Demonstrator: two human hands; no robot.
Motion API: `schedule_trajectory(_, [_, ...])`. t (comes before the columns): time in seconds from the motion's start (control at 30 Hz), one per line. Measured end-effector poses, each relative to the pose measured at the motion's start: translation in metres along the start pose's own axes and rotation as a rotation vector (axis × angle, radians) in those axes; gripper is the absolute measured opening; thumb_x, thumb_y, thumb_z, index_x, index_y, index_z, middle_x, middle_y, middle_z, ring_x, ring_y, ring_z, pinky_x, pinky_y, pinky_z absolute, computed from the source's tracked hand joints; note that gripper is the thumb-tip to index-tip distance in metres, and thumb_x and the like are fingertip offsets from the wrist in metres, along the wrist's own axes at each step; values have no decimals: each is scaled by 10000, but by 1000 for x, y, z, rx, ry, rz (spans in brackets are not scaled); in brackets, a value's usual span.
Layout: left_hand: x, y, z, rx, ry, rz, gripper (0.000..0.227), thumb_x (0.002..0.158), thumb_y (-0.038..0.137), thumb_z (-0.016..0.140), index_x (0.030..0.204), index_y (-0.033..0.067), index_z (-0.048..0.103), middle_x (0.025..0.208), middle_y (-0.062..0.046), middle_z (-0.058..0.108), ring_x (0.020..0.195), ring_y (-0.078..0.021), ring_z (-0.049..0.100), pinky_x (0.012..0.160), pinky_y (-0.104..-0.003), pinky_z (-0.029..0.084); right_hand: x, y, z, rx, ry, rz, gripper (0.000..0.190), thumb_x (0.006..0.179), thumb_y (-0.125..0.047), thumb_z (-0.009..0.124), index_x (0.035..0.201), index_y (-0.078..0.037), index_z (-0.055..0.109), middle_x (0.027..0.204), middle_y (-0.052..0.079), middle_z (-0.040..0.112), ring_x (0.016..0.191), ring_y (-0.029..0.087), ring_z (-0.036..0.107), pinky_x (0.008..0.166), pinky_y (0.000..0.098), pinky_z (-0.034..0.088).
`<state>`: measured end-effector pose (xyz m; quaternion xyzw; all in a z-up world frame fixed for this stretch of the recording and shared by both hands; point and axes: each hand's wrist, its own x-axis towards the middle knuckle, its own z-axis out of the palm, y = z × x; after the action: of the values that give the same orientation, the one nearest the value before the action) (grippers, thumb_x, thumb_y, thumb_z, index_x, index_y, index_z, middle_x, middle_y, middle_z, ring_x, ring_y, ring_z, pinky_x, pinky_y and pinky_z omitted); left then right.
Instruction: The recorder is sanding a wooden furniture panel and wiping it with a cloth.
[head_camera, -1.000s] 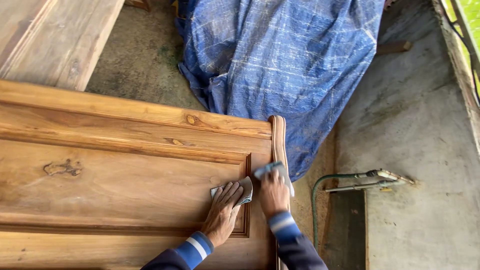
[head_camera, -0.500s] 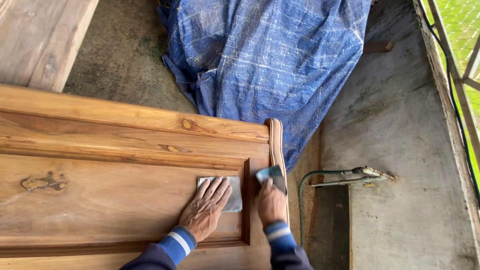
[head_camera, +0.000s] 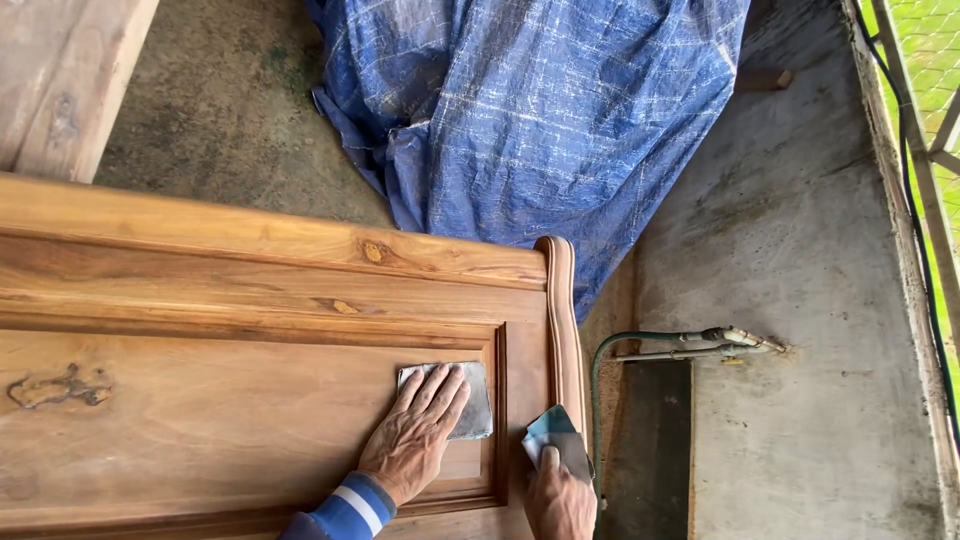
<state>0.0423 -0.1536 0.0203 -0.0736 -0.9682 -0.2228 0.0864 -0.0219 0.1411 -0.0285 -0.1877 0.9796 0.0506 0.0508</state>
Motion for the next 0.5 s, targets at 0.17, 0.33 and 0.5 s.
schedule_trajectory(0.17, [3,-4,-1,19,-16,0,614,900,161,469,1479,-26,384,1600,-188,315,1497,-336,241,1212,-509,149,130,-32,-23,-9,121,-80,350,888,-184,578,1195,-16,569,564,117,638,444,279,616,391,434,500])
schedule_trajectory(0.33, [-1,2,0,31,-33,2,613,894,149,470,1480,-12,391,1606,-177,322,1507,-328,238,1221,-506,150,198,-47,-30,-21,392,-65,75,1001,-180,578,964,-116,591,697,136,654,609,339,637,563,469,515])
schedule_trajectory(0.5, [0,0,-1,-9,-27,0,606,904,154,461,1480,-20,383,1600,-183,309,1496,-329,237,1215,-509,144,43,-15,-30,67,98,-159,283,902,-125,566,1170,-33,566,566,136,629,382,236,556,336,406,417])
